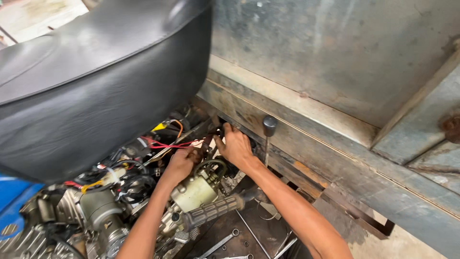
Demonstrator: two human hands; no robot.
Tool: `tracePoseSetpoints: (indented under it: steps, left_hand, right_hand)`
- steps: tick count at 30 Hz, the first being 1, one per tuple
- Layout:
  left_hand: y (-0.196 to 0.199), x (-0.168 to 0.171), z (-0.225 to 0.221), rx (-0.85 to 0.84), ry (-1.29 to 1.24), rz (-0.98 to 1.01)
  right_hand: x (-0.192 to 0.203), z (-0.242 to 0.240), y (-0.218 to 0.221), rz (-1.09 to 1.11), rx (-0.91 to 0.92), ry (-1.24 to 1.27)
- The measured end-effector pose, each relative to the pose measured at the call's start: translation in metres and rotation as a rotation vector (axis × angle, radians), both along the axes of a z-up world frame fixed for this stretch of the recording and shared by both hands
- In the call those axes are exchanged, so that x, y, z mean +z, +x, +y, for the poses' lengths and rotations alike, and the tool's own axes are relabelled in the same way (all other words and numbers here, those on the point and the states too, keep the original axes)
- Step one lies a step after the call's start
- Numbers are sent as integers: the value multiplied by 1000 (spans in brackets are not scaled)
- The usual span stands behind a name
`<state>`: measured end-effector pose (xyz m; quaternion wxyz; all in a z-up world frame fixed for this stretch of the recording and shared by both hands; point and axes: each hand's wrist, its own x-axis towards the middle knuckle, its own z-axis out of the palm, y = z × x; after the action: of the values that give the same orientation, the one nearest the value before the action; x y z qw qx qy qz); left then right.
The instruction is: The person works on the engine of a small motorcycle, handling wires and electrical connectors by hand, then using a long socket tool and a wrench to tighten or loosen bolts on various parts of the engine and transmission assembly.
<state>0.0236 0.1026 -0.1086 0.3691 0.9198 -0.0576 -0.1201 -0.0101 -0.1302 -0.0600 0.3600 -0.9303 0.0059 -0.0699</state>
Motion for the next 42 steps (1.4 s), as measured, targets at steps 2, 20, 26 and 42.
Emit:
tracePoseSetpoints:
  steps: [2,20,26,42]
  left_hand:
    - [-19,34,-26,25,-110,68]
    - [16,-2,-9,-82,-362,251]
    - [14,-1,-5,-161,-371,193]
    - [-26,41,-15,114,-636,416]
  right_hand:
    - [5,-4,-4,9,5,29]
    - [-3,-14,4,-16,149,-10]
    - [-21,7,8,-87,107,-76]
    - [8,20,-29,-100,0,76]
